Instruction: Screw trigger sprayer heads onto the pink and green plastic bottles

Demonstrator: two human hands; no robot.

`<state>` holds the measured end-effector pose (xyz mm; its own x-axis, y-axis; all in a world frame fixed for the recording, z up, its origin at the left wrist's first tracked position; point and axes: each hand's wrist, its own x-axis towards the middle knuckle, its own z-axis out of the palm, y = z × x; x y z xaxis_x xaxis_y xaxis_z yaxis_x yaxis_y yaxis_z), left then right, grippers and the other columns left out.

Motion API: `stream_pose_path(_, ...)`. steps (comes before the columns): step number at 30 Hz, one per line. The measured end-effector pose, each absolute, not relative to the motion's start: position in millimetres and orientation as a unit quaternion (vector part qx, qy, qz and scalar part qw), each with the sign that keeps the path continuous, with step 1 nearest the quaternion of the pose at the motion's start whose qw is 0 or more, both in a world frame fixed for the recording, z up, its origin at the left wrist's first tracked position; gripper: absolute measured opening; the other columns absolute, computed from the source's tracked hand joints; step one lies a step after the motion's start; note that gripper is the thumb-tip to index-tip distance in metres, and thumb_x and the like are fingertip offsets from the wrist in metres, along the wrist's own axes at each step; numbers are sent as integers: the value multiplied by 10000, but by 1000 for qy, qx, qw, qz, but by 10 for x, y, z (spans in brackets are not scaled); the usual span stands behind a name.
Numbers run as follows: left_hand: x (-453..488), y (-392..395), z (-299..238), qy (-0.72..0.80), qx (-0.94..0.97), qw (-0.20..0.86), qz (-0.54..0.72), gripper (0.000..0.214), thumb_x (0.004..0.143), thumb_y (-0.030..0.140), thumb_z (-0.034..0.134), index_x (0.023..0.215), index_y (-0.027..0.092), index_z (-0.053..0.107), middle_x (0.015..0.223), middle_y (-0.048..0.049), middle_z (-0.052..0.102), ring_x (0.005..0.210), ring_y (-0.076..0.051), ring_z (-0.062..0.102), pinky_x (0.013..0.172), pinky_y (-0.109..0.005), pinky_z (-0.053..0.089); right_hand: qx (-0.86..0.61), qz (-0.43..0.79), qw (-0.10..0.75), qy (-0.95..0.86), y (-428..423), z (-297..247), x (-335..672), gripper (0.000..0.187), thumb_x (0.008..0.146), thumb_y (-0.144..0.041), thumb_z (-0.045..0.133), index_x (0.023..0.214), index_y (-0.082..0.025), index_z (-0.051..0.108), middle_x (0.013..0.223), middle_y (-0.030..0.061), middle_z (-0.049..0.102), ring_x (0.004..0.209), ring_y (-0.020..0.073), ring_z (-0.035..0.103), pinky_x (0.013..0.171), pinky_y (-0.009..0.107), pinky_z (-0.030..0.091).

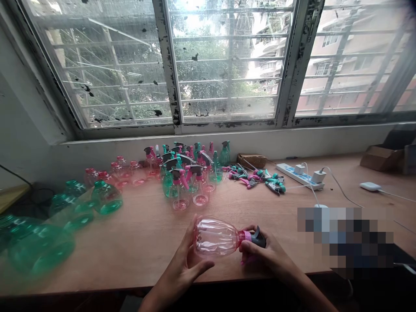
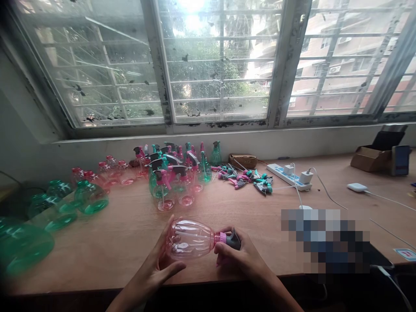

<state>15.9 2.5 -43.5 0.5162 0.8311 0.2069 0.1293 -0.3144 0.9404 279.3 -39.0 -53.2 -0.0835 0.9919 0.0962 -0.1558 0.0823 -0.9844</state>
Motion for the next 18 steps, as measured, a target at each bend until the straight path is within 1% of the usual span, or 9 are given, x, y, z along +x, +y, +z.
stream_pose_path(2, 157, 16, -401, 330, 712, 504, 362, 978, 835, 406, 754, 1574, 358, 116, 1681, -18, 138, 1532, -316, 117, 1242, -496, 94, -416, 534, 530, -511, -394, -532, 2792, 418, 763, -498, 799, 957, -178, 613, 627, 19, 740, 564, 212, 703, 581, 320, 563)
stream_pose_path(5, 158, 21, -367, 326, 706, 517, 358, 913, 876, 427, 703, 1578, 333, 127, 1675, -32, 170, 1531, -314, 126, 1242, -491, 120, -416, 531, 526, -518, -400, -524, 2795, 403, 774, -469, 801, 975, -174, 615, 634, 20, 745, 572, 211, 709, 588, 317, 568)
stream_pose_path(9, 160, 40, -398, 326, 720, 497, 359, 904, 861, 361, 737, 1561, 392, 166, 1680, 15, 144, 1531, -308, 127, 1244, -476, 130, -411, 533, 534, -511, -394, -524, 2803, 380, 786, -472, 792, 941, -173, 616, 633, 22, 745, 566, 201, 702, 586, 311, 569)
stream_pose_path(13, 156, 35, -442, 316, 712, 507, 367, 902, 862, 363, 738, 1550, 440, 159, 1682, 40, 124, 1533, -285, 132, 1247, -470, 73, -406, 542, 536, -503, -389, -540, 2801, 381, 784, -466, 797, 948, -178, 607, 629, 17, 747, 564, 200, 703, 589, 314, 573)
stream_pose_path(16, 156, 26, -417, 310, 698, 532, 366, 999, 828, 413, 766, 1570, 386, 98, 1683, -1, 128, 1538, -295, 72, 1243, -483, 28, -409, 536, 533, -512, -402, -538, 2794, 375, 788, -437, 801, 978, -179, 608, 636, 11, 750, 566, 198, 709, 585, 305, 569)
stream_pose_path(18, 158, 26, -390, 316, 692, 540, 359, 999, 836, 440, 749, 1580, 333, 92, 1679, -40, 148, 1534, -324, 83, 1242, -507, 53, -413, 530, 528, -519, -412, -527, 2791, 368, 790, -418, 805, 992, -179, 612, 642, 10, 755, 573, 197, 716, 585, 293, 565)
